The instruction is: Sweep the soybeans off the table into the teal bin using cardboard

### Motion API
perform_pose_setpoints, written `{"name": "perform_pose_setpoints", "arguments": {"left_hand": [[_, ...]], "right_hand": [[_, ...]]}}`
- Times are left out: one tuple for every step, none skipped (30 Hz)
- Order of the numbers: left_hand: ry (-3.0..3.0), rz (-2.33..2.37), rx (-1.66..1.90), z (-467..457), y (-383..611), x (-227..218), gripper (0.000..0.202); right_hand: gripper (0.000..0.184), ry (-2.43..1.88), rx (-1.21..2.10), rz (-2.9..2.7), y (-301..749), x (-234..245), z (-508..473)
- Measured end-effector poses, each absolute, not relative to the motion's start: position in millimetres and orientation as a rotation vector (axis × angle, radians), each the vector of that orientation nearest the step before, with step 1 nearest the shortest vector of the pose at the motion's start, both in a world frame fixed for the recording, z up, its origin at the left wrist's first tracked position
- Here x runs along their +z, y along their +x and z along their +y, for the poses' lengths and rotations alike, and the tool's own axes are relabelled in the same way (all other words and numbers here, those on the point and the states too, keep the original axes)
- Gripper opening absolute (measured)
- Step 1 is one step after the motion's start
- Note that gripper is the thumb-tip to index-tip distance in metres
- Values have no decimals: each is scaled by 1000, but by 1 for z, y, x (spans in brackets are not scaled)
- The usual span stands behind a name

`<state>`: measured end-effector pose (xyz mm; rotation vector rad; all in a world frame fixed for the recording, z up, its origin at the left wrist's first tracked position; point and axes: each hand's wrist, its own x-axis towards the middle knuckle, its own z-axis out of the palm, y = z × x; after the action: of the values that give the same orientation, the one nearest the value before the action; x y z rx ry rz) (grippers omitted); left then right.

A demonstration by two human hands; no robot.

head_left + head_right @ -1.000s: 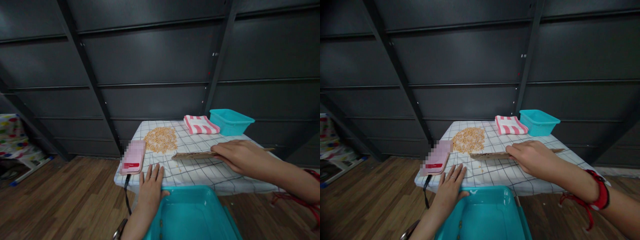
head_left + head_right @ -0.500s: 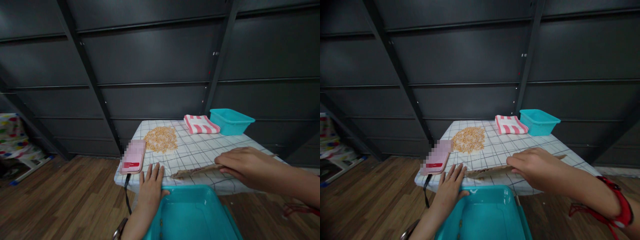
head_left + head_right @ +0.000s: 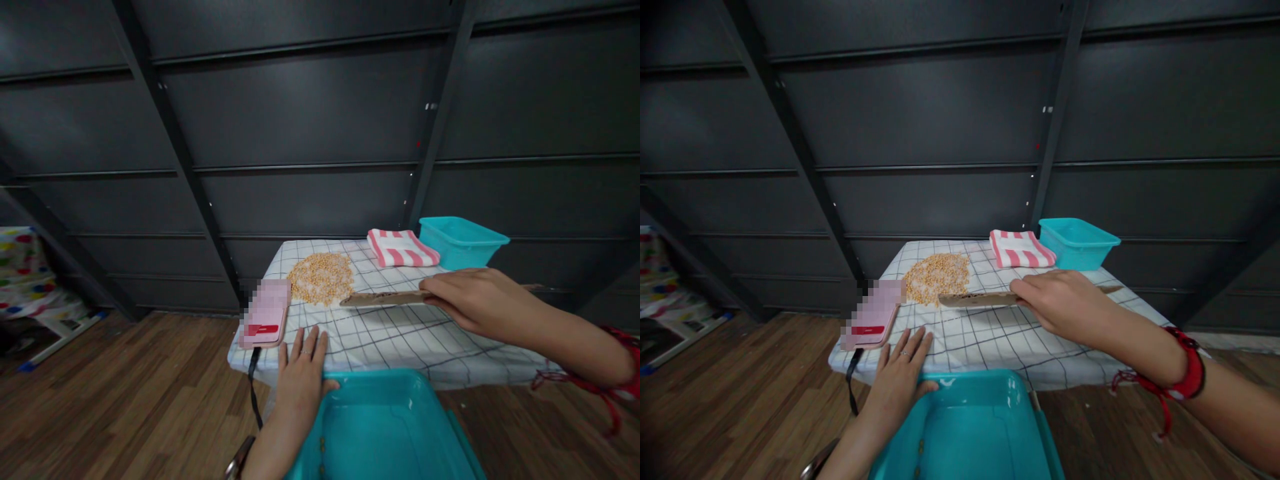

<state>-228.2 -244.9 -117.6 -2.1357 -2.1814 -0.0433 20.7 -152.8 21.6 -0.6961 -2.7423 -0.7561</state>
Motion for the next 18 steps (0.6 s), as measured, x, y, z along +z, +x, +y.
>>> {"name": "perform_pose_setpoints", "arguments": {"left_hand": [[-2136, -2185, -41, -245, -228, -117, 66], [-2137, -2190, -40, -245, -228, -117, 66], [-2139, -2192, -43, -245, -228, -116, 67], [-2140, -2192, -48, -245, -229, -116, 67], [-2140, -2190, -53, -245, -229, -117, 67], [-2139, -2186, -58, -245, -229, -117, 68], [-2136, -2179, -60, -245, -229, -118, 68], [-2133, -2171, -61, -245, -230, -119, 68], [-2130, -2163, -62, -245, -230, -120, 68], [-2128, -2157, -60, -245, -230, -121, 68], [-2128, -2156, -56, -245, -230, -121, 68], [-2130, -2160, -51, -245, -230, -121, 67], [-2133, -2167, -47, -245, -230, -121, 67], [-2136, -2176, -45, -245, -229, -120, 67], [-2139, -2184, -48, -245, -229, -120, 66], [-2142, -2189, -55, -245, -229, -119, 66], [-2144, -2190, -65, -245, -229, -119, 65], [-2144, -2191, -76, -245, -229, -119, 65]], "right_hand": [[15, -728, -795, -2723, 18, 21, -149], [15, -766, -832, -2704, 16, 20, -145], [16, -807, -865, -2691, 13, 20, -141], [16, -846, -892, -2686, 10, 20, -136], [17, -878, -915, -2688, 7, 19, -130], [18, -903, -930, -2696, 5, 18, -125], [19, -920, -932, -2708, 3, 17, -121], [20, -931, -924, -2719, 1, 16, -117], [20, -936, -904, -2727, 0, 14, -114], [20, -939, -876, -2732, 0, 12, -112], [18, -937, -841, -2735, 0, 11, -111], [17, -931, -803, -2739, 1, 9, -111], [16, -922, -768, -2744, 3, 8, -112], [15, -915, -742, -2749, 4, 7, -113], [15, -913, -728, -2753, 6, 7, -114], [16, -920, -728, -2754, 7, 7, -115], [16, -938, -738, -2756, 8, 8, -116], [17, -967, -753, -2753, 9, 9, -116]]}}
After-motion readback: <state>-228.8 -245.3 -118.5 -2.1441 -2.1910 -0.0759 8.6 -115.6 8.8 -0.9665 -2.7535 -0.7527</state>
